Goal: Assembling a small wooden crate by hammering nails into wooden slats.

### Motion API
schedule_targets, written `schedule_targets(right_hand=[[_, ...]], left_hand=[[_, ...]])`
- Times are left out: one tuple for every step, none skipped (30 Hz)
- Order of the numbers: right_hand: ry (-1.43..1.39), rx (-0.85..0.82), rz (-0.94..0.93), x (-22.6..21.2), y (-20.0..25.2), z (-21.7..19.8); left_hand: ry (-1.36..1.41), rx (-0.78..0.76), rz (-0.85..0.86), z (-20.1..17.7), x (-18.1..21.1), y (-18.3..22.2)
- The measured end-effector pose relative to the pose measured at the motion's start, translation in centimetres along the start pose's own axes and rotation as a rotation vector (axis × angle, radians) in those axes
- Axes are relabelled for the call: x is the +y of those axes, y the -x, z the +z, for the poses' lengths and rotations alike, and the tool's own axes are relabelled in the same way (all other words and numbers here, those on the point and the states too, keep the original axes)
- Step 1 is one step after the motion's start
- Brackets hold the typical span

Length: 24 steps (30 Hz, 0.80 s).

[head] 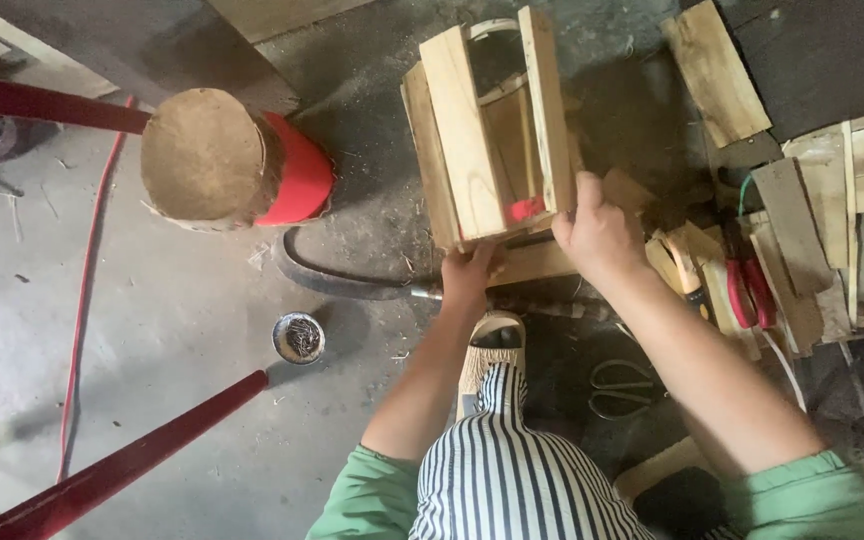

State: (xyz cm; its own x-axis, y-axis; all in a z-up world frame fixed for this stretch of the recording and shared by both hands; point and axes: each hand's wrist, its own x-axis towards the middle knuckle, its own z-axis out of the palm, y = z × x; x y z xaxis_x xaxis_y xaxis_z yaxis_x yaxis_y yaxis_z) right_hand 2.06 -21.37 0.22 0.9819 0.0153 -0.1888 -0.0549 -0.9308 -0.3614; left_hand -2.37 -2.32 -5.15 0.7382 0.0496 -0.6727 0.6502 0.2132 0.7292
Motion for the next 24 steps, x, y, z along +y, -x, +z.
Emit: schedule_targets(right_hand=[[0.03,-0.004,0.015,0.4,0.1,0.6],[0.061,-0.008,0.029,0.8,0.2,1.1],[0.061,-0.01,0.031,0.8,0.3,1.1],[0.056,-0.043,0.044,0.8,0.4,1.0],[0.051,-0.074,0.056,0.8,0.5,0.9],[0.051,-0.073,0.057,0.1,0.6,0.5],[-0.003,-0.085,0.063,-0.7,0.7,0.0],[-0.056,-0.098,0.07,-1.4,0.8,-0.5],[-0.057,-0.099,0.072,-1.1,0.7,-0.4],[0.023,-0.096,0.059,-0.9,0.7,-0.3],[0.103,-0.092,0.042,-0.7,0.5,-0.3],[0.102,-0.092,0.042,-1.0,0.4,-0.7],[0.065,-0.101,0.064,-1.3,0.4,-1.0],[0.028,-0.109,0.086,-1.5,0.4,-1.3],[0.028,-0.107,0.086,-1.2,0.5,-1.0],[0.038,-0.123,0.083,-0.8,0.6,-0.8],[0.048,-0.141,0.083,-0.4,0.7,-0.5],[0.048,-0.14,0.084,-0.1,0.7,-0.3],[0.026,-0.143,0.102,0.2,0.9,0.0],[0.004,-0.146,0.12,0.5,1.0,0.3],[0.002,-0.147,0.122,0.7,0.9,0.7],[0.02,-0.137,0.104,0.9,0.9,1.0],[0.038,-0.126,0.086,1.1,0.8,1.3],[0.036,-0.125,0.088,0.8,1.1,1.1]], left_hand=[[0.038,0.047,-0.057,0.1,0.4,0.2],[0.077,0.094,-0.115,0.2,0.8,0.5],[0.076,0.093,-0.117,0.4,1.0,0.6],[0.11,0.147,-0.096,0.7,1.1,0.8],[0.143,0.201,-0.073,1.0,1.4,0.8],[0.142,0.2,-0.073,1.4,2.7,1.6],[0.106,0.207,-0.082,1.8,4.0,2.4],[0.07,0.213,-0.092,2.2,5.4,3.1],[0.067,0.213,-0.094,1.9,4.8,2.8],[0.066,0.191,-0.096,1.7,4.3,2.5],[0.066,0.169,-0.097,1.4,4.0,2.1],[0.065,0.17,-0.097,1.4,4.6,2.3],[0.06,0.141,-0.105,1.3,5.2,2.5],[0.054,0.113,-0.113,1.3,5.8,2.7],[0.055,0.112,-0.111,1.3,5.4,2.5],[-0.023,0.103,-0.1,1.2,5.0,2.3],[-0.101,0.094,-0.09,1.1,4.5,2.1],[-0.102,0.093,-0.091,1.1,4.2,1.7],[-0.221,0.08,-0.079,1.0,3.7,1.4],[-0.34,0.066,-0.067,0.9,3.2,1.1],[-0.343,0.065,-0.068,0.6,2.8,0.9],[-0.462,0.05,-0.054,0.3,2.4,0.7],[-0.581,0.035,-0.039,0.1,2.0,0.5],[-0.583,0.034,-0.039,-0.1,1.5,0.6]])
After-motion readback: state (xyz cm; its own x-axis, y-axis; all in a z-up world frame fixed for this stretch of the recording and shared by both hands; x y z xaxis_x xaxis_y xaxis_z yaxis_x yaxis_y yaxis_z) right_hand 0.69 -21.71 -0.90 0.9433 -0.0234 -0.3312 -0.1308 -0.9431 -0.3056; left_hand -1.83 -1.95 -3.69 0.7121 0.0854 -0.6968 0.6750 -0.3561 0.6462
